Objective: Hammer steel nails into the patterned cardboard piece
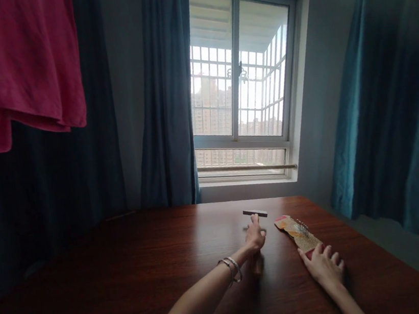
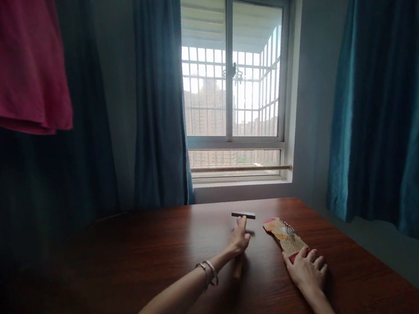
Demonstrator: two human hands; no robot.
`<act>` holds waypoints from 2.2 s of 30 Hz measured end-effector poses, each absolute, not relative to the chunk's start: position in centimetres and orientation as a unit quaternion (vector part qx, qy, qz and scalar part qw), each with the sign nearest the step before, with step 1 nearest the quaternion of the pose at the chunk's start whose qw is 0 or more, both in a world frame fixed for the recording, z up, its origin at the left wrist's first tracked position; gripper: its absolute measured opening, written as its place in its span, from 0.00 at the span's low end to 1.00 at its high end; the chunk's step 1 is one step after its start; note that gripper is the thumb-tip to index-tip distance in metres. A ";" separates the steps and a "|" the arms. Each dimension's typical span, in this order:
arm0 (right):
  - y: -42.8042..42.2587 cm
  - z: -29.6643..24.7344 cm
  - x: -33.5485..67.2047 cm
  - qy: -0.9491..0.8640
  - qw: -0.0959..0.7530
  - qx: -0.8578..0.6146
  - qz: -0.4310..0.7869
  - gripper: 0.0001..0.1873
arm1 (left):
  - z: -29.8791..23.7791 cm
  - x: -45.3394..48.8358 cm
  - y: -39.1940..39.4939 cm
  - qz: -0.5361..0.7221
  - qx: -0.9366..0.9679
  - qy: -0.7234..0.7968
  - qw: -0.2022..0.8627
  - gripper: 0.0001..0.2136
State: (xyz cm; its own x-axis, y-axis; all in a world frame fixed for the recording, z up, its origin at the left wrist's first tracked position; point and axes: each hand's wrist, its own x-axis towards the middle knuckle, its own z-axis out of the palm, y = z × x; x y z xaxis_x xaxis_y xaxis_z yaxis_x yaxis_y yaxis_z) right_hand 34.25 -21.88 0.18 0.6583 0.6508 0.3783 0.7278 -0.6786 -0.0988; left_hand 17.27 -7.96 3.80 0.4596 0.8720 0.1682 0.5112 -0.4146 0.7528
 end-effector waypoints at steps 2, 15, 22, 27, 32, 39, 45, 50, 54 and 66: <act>-20.4 -0.5 33.8 -0.395 0.117 -0.896 -0.164 0.42 | 4.0 14.6 -6.3 0.319 0.801 0.434 0.262 0.34; -10.0 -0.2 22.3 -0.702 0.172 -0.691 -0.022 0.38 | 7.7 -14.2 3.0 0.341 0.778 0.508 0.142 0.31; -8.2 1.7 14.2 -0.844 0.176 -0.504 0.056 0.40 | 7.2 -24.7 3.7 0.277 0.779 0.553 0.105 0.31; -8.2 2.6 11.2 -0.879 0.182 -0.431 0.095 0.39 | 6.0 -24.9 4.3 0.266 0.777 0.561 0.104 0.31; -8.3 2.8 11.2 -0.881 0.178 -0.422 0.121 0.42 | 4.9 -22.8 5.1 0.245 0.798 0.536 0.124 0.30; -7.9 2.6 11.4 -0.881 0.190 -0.416 0.121 0.42 | 4.6 -20.0 6.1 0.220 0.818 0.513 0.138 0.25; -7.7 2.3 11.6 -0.880 0.199 -0.415 0.117 0.42 | 5.0 -18.8 6.5 0.195 0.823 0.519 0.122 0.23; -7.6 2.3 11.6 -0.879 0.199 -0.417 0.120 0.43 | 5.1 -19.0 6.5 0.133 0.842 0.518 0.067 0.18; -7.6 2.5 11.5 -0.873 0.193 -0.429 0.131 0.42 | 4.8 -19.0 6.4 0.109 0.840 0.532 0.022 0.16; -7.7 2.4 11.4 -0.856 0.262 -0.420 0.146 0.26 | 3.7 -18.5 6.0 0.154 0.837 0.525 -0.024 0.15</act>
